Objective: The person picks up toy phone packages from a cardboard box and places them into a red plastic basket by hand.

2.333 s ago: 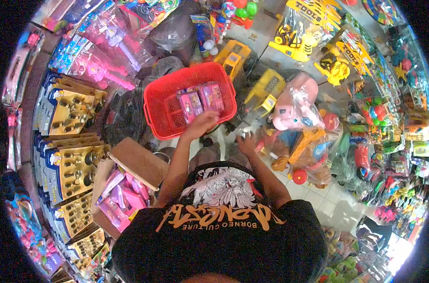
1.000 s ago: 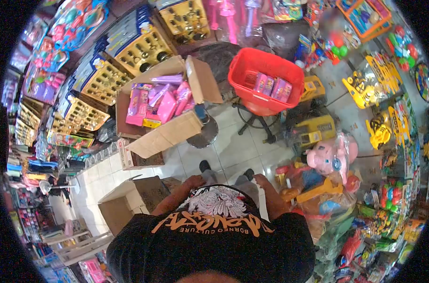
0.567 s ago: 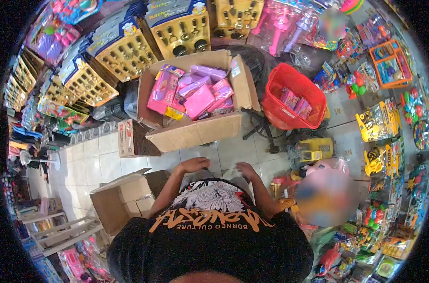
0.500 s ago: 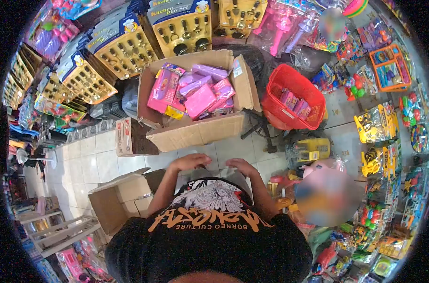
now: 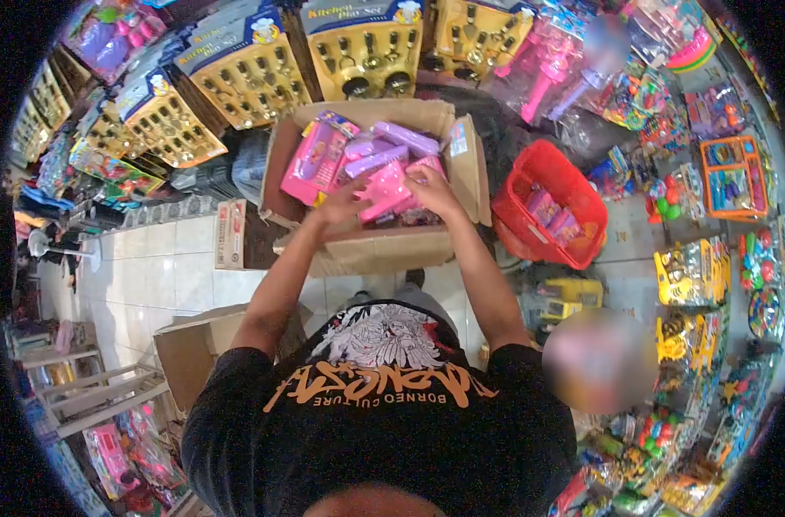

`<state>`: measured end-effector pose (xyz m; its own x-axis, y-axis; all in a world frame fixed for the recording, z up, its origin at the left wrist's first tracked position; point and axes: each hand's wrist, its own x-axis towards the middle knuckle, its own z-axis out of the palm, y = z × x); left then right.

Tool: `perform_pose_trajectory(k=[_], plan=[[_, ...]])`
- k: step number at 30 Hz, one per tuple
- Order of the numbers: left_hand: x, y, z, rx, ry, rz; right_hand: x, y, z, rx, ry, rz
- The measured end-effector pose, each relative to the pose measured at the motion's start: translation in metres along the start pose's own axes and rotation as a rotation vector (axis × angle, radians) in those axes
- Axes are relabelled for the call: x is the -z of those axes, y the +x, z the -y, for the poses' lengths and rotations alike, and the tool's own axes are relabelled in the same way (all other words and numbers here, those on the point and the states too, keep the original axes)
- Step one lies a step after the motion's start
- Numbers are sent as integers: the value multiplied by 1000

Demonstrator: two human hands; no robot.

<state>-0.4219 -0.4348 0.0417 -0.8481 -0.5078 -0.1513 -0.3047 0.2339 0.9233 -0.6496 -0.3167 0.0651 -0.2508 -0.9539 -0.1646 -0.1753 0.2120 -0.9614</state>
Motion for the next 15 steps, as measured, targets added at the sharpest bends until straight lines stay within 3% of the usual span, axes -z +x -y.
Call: perform_pose_trajectory(k=[1, 2, 4, 5, 7, 11, 15], plan=[[-3, 14, 10, -23, 218, 20, -1, 20, -13, 140, -262, -100], [-7, 23, 14, -21, 238, 8, -2, 27, -3, 159, -249, -97], [-23, 28, 10, 16, 616, -49, 1, 26, 17, -98, -530, 51], [-29, 30, 3, 19, 623, -41, 0, 29, 17, -100, -520, 49], [-29, 24, -41, 242, 773, 73, -5, 38, 13, -87, -674, 85], [-28, 24, -47, 278, 862, 141, -13, 67, -25, -112, -701, 149], [-21, 20, -29, 174, 816, 127, -18, 66, -9, -128, -732, 165]])
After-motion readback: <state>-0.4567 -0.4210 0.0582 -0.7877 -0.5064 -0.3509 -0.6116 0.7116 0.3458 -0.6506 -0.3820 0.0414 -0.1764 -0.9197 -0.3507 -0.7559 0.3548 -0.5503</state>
